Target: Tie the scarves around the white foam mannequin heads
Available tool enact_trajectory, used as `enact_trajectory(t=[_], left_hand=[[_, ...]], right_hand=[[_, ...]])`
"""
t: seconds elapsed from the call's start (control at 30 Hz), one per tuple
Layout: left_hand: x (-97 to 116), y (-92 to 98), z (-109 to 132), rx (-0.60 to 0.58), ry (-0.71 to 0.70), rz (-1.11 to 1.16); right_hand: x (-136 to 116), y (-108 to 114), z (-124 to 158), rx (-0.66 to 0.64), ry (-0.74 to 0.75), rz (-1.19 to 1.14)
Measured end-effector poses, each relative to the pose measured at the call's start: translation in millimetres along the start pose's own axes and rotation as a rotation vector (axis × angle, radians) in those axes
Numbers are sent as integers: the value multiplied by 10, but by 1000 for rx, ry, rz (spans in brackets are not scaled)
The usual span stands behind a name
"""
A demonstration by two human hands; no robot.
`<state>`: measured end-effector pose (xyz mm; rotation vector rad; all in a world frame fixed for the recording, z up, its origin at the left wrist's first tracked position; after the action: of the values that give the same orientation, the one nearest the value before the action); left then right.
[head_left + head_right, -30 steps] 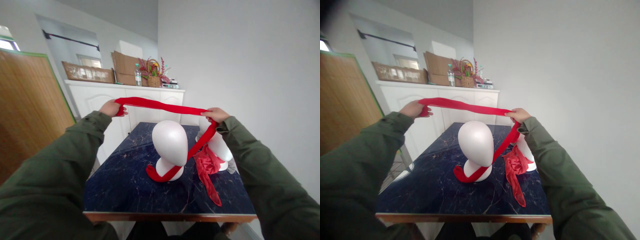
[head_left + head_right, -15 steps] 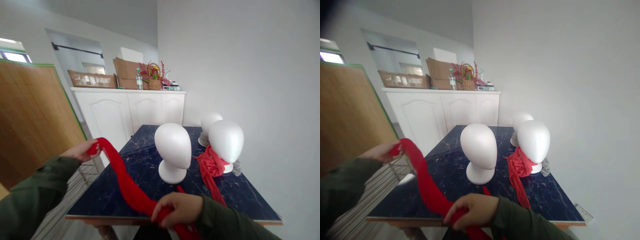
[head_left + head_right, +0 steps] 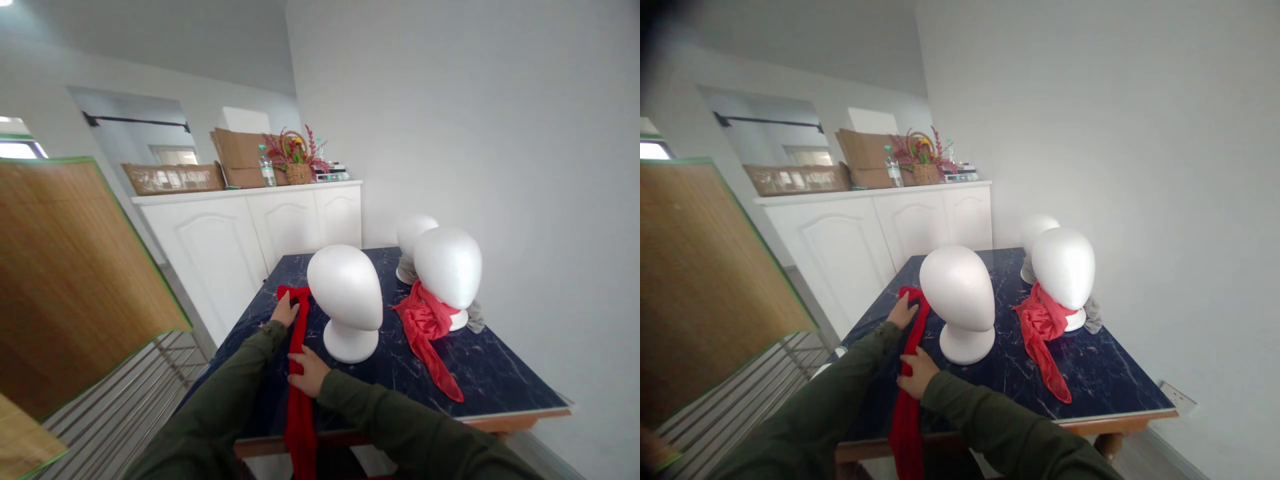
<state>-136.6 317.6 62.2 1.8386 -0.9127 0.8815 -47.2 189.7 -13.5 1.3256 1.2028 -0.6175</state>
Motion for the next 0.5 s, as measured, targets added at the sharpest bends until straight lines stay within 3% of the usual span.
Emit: enact_trajectory(t=[0.07, 0.13, 0.2, 0.27, 0.33, 0.4, 0.43, 0.5], left_hand=[[-35, -120, 260, -47, -34, -17], [5, -206, 542, -116, -73, -18], [101, -284, 829, -193, -109, -7], [252, -381, 1082, -259, -158, 14], [447, -525, 1275, -317, -234, 55], [623, -690, 1385, -345, -303, 110], [673, -763, 1401, -332, -312, 130], [695, -872, 1378, -257, -291, 144]], right_hand=[[29, 77, 181, -18, 58, 16], [104, 289, 384, 46, 80, 26], [230, 663, 590, 230, 62, 16], [391, 1156, 795, 512, 24, -70], [593, 1633, 962, 818, -29, -238], [777, 1955, 992, 1037, -85, -371], [835, 2048, 932, 1085, -104, -399], [863, 2114, 702, 1055, -96, -393]])
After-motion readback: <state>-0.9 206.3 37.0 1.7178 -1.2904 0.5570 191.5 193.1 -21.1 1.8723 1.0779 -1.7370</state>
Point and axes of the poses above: each hand's wrist, its own z-axis away from the middle knuckle, its own y-axis out of the back of the hand, x = y × z, the point moved 10 cm from there along -z, towards the middle knuckle, and after that the axes turned 7 degrees about x, right-handed, at the moved point
